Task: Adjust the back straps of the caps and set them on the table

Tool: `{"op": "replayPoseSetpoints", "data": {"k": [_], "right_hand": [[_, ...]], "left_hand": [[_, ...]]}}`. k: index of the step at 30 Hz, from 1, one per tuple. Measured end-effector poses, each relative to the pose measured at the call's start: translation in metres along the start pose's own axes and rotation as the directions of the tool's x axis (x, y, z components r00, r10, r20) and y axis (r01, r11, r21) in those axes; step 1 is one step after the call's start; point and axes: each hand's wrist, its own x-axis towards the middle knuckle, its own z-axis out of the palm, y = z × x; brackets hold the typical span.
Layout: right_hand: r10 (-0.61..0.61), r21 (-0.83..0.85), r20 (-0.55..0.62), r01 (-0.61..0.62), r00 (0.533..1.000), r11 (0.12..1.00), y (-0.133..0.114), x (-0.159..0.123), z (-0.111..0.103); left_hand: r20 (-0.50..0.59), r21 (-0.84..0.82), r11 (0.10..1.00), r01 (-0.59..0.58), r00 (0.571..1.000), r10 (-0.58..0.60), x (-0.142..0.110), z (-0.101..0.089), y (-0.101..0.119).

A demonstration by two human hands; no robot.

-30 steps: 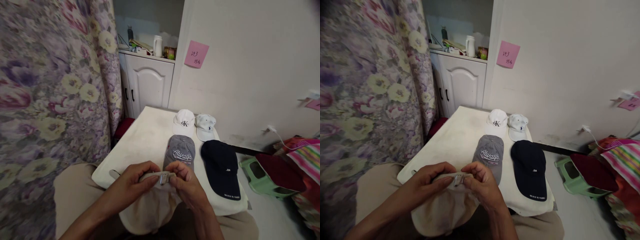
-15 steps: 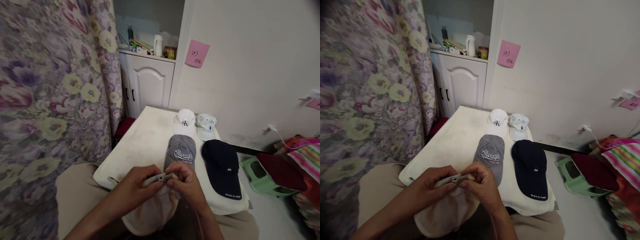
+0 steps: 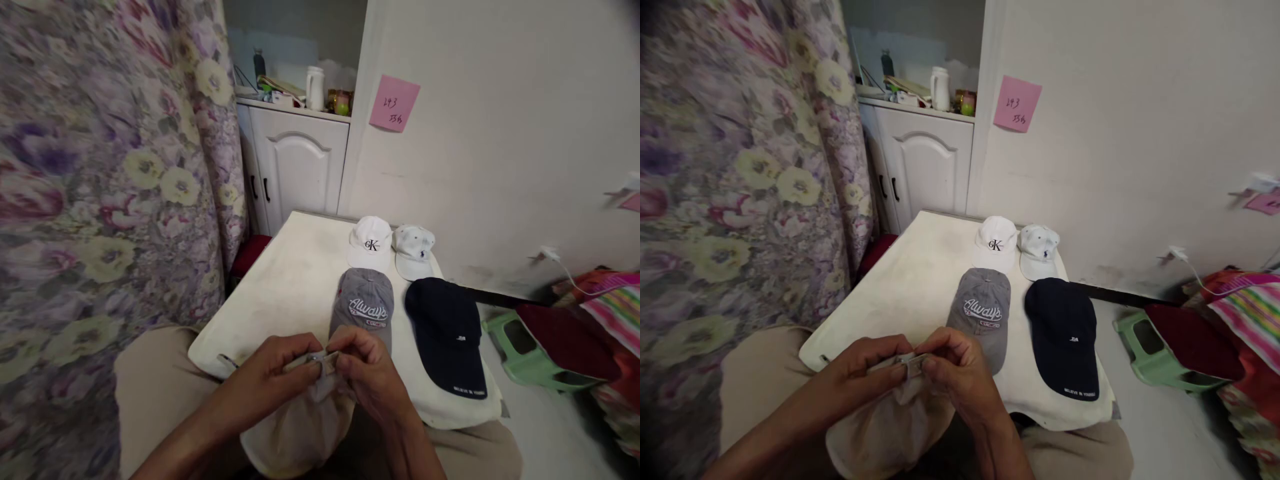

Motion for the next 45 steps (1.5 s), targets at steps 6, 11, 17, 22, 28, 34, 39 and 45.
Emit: {"op": "replayPoseSetpoints", "data": {"k": [6,11,17,22,28,34,39,45], "right_hand": [[-0.214,-0.422,0.077,0.227,0.974,0.878,-0.007,-0.001,-0.002],[-0.434,-0.737,0.235,0.451,0.870,0.504,-0.021,-0.004,0.002],[-0.388,-0.817,0.260,0.416,0.884,0.399,-0.024,-0.006,0.010],[-0.323,-0.787,0.226,0.368,0.919,0.495,-0.026,-0.007,0.013],[-0.105,-0.743,0.327,0.324,0.939,0.586,-0.041,-0.009,0.005],[0.104,-0.699,0.420,0.248,0.901,0.671,-0.032,-0.015,-0.001],[0.110,-0.693,0.469,0.288,0.876,0.661,-0.023,-0.016,-0.001],[0.134,-0.744,0.489,0.332,0.862,0.580,-0.028,-0.014,0.004]], "left_hand": [[-0.029,-0.064,0.998,-0.009,1.000,0.007,0.000,-0.002,-0.007],[-0.074,-0.084,0.996,-0.021,0.997,0.014,0.003,-0.003,-0.005],[-0.068,-0.070,0.997,0.018,0.997,-0.023,0.002,-0.002,-0.006],[-0.037,-0.069,0.997,0.033,0.999,-0.036,0.002,-0.002,-0.011],[0.078,-0.123,0.990,0.063,0.995,-0.054,0.001,-0.002,-0.012],[0.274,-0.225,0.967,0.116,0.960,-0.052,-0.008,0.003,-0.022],[0.321,-0.214,0.965,0.154,0.944,-0.079,-0.014,0.005,-0.023],[0.300,-0.167,0.976,0.139,0.950,-0.084,-0.012,0.007,-0.022]]}}
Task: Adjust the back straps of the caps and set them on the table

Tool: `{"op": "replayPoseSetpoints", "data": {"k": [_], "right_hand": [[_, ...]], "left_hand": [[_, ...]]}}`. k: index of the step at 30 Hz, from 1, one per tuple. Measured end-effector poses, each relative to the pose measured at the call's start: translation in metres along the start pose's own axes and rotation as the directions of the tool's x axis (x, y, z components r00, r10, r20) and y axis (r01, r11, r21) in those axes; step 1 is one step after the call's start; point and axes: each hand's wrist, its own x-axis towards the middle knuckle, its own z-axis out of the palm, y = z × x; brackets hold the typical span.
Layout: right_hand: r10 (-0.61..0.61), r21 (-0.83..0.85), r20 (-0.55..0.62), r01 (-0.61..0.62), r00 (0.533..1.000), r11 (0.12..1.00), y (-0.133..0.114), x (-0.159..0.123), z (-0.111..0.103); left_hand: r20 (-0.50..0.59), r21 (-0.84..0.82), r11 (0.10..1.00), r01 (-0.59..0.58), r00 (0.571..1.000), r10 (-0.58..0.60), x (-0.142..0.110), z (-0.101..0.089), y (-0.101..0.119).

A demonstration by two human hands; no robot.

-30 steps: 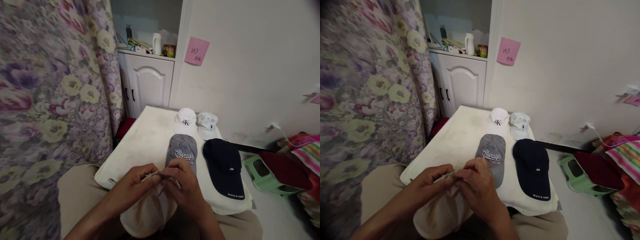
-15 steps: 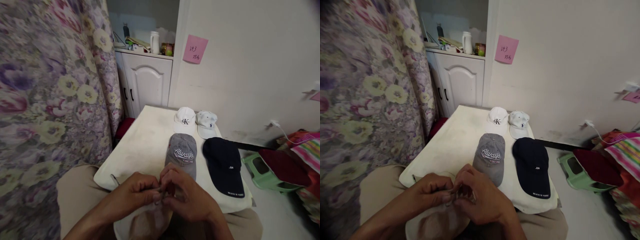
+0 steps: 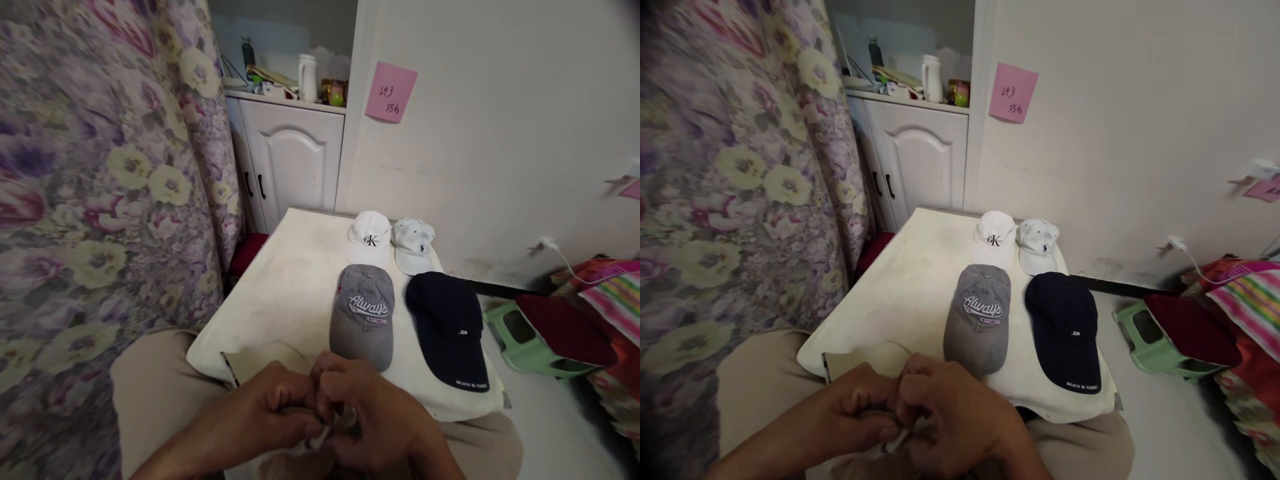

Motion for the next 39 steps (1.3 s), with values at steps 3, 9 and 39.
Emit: {"op": "replayPoseSetpoints", "data": {"k": [3,9,39], "right_hand": [[0.028,-0.094,-0.014,-0.029,1.000,0.995,-0.009,0.001,-0.002],[0.019,-0.213,-0.059,-0.032,0.998,0.977,-0.020,0.006,-0.008],[-0.009,0.125,-0.463,0.076,0.886,0.989,0.001,0.000,0.003]], "left_hand": [[-0.012,-0.011,1.000,0.002,1.000,-0.002,0.001,0.000,0.002],[-0.093,-0.060,0.998,-0.017,0.996,0.011,0.000,-0.004,0.001],[-0.350,0.132,0.989,-0.065,0.931,0.108,0.004,-0.003,0.008]]}}
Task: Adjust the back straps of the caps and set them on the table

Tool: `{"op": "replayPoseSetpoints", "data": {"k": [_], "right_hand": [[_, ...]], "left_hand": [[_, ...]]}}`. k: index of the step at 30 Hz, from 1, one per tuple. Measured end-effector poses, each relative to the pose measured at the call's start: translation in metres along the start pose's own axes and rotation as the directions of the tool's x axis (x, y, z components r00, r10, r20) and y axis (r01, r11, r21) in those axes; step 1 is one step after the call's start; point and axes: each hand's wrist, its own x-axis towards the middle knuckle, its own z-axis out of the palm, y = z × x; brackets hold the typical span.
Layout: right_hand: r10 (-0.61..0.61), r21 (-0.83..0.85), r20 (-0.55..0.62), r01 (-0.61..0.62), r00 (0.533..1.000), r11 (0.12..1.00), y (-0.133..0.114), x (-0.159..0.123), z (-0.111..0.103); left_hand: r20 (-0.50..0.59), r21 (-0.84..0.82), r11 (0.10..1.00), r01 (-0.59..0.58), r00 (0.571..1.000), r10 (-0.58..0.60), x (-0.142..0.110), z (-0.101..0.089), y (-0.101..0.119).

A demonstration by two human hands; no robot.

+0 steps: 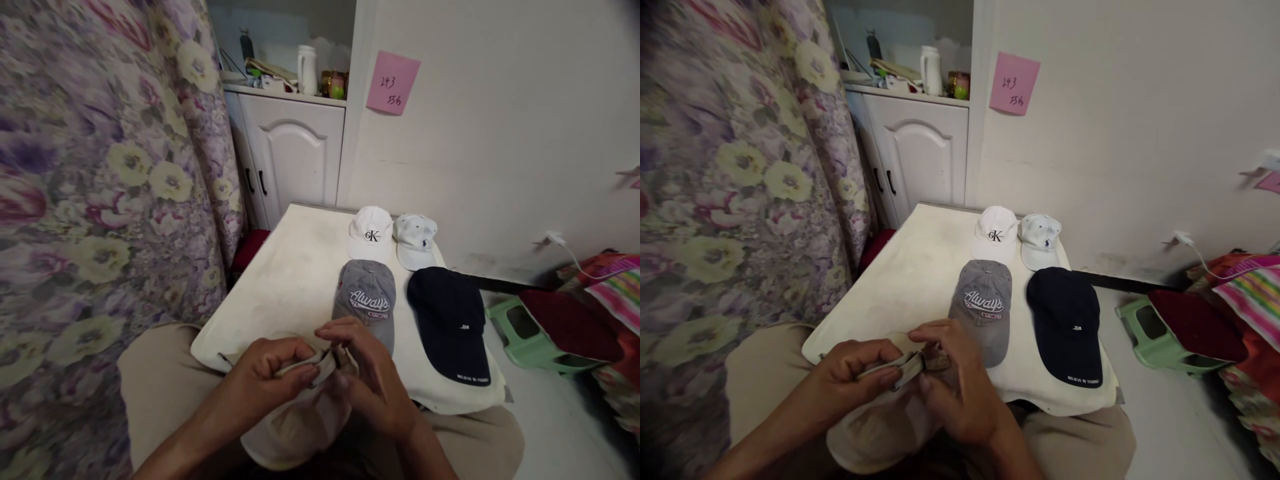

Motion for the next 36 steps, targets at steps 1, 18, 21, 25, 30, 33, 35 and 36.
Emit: {"op": "replayPoseSetpoints", "data": {"k": [1,18,21,25,30,33,35,36], "right_hand": [[0.015,0.037,0.024,-0.016,1.000,0.999,0.000,0.000,-0.003],[0.271,0.261,-0.101,-0.237,0.957,0.936,0.012,0.001,0.022],[0.290,0.261,-0.110,-0.254,0.951,0.931,0.012,0.002,0.026],[0.304,0.256,-0.130,-0.264,0.944,0.930,0.013,0.003,0.027],[0.355,0.362,-0.042,-0.317,0.934,0.877,0.013,0.003,0.026],[0.370,0.420,-0.017,-0.329,0.929,0.845,0.013,0.003,0.027],[0.371,0.419,-0.033,-0.325,0.928,0.848,0.013,0.002,0.025],[0.370,0.415,-0.032,-0.324,0.928,0.850,0.013,0.002,0.024]], "left_hand": [[0.018,-0.005,1.000,-0.006,1.000,0.006,0.000,0.000,0.000],[-0.092,0.079,0.996,0.032,0.995,-0.025,0.003,0.003,-0.002],[-0.090,0.118,0.993,0.002,0.996,0.008,0.003,0.003,-0.002],[-0.086,0.126,0.992,-0.010,0.996,0.021,0.004,0.003,-0.002],[-0.050,0.112,0.993,-0.021,0.998,0.027,0.003,0.005,0.000],[-0.036,0.104,0.994,-0.029,0.999,0.033,0.004,0.005,0.000],[-0.038,0.105,0.994,-0.033,0.999,0.037,0.004,0.005,-0.001],[-0.038,0.106,0.994,-0.033,0.999,0.038,0.004,0.004,-0.001]]}}
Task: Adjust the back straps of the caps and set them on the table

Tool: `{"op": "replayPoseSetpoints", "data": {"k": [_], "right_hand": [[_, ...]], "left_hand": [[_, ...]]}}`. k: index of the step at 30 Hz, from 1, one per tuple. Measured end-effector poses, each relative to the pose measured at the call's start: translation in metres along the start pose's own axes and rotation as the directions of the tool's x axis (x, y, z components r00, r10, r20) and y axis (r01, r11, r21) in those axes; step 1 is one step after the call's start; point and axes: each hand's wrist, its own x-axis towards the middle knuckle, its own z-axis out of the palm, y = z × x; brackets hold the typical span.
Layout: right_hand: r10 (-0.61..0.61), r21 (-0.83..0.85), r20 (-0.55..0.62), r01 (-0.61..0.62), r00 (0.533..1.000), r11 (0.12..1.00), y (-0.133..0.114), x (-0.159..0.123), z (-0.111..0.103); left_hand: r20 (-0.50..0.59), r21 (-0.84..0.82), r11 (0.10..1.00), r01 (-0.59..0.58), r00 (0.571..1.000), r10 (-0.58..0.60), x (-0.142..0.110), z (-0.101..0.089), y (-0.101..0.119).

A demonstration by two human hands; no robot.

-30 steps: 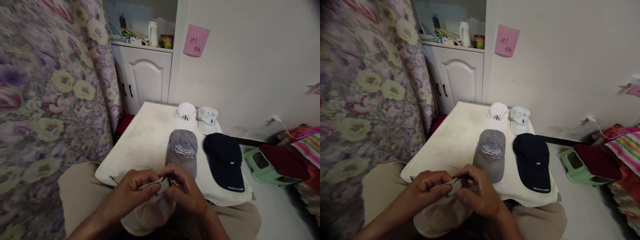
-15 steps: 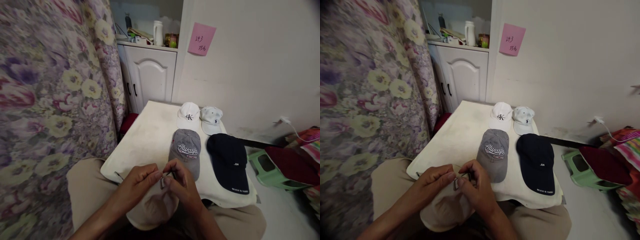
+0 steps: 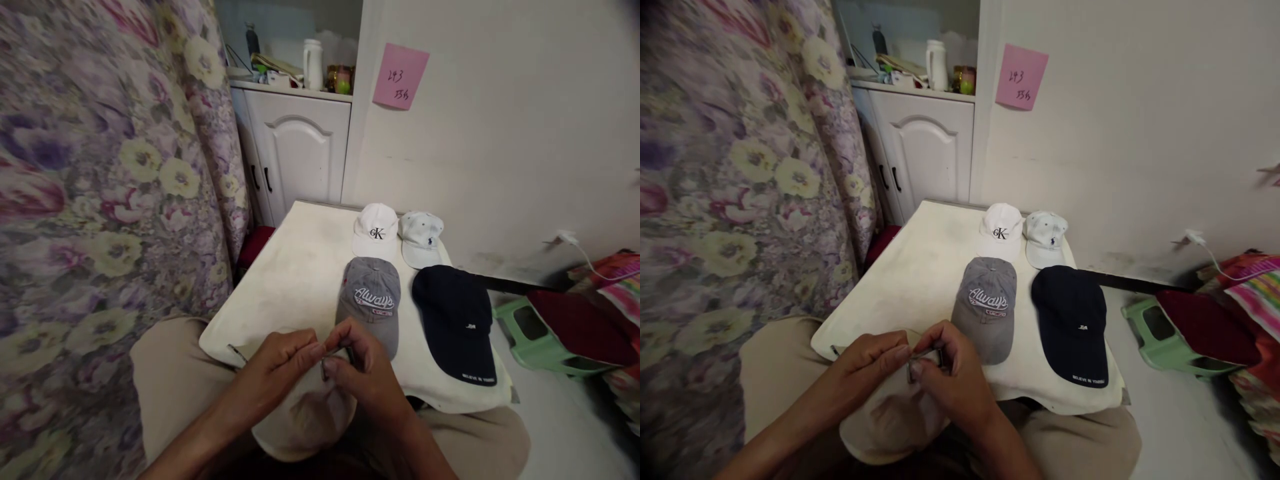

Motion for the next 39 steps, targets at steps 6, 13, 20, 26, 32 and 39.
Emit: {"op": "replayPoseSetpoints", "data": {"k": [6,13,20,26,32,39], "right_hand": [[-0.012,-0.028,0.069,0.014,0.998,1.000,-0.002,-0.003,-0.008],[-0.006,-0.077,-0.036,0.003,0.999,0.997,0.002,-0.001,-0.001],[-0.091,-0.260,-0.017,0.084,0.996,0.962,-0.006,-0.003,-0.003],[-0.004,0.017,0.167,0.001,0.986,1.000,-0.005,-0.006,-0.024],[0.093,0.198,0.182,-0.129,0.979,0.972,0.003,-0.004,-0.026],[0.089,0.170,0.207,-0.126,0.974,0.977,0.010,-0.004,-0.038]], "left_hand": [[-0.021,0.029,1.000,0.000,1.000,0.000,-0.001,-0.002,-0.005],[-0.041,0.188,0.982,-0.006,0.999,0.014,-0.007,0.001,0.001],[-0.042,0.316,0.946,0.074,0.997,-0.064,-0.011,0.007,0.003],[0.084,-0.002,0.999,0.045,0.995,-0.045,-0.005,0.001,-0.004],[0.113,0.006,0.997,0.073,0.991,-0.073,-0.003,0.001,0.003],[0.164,-0.138,0.984,0.109,0.983,-0.085,0.000,-0.003,-0.003]]}}
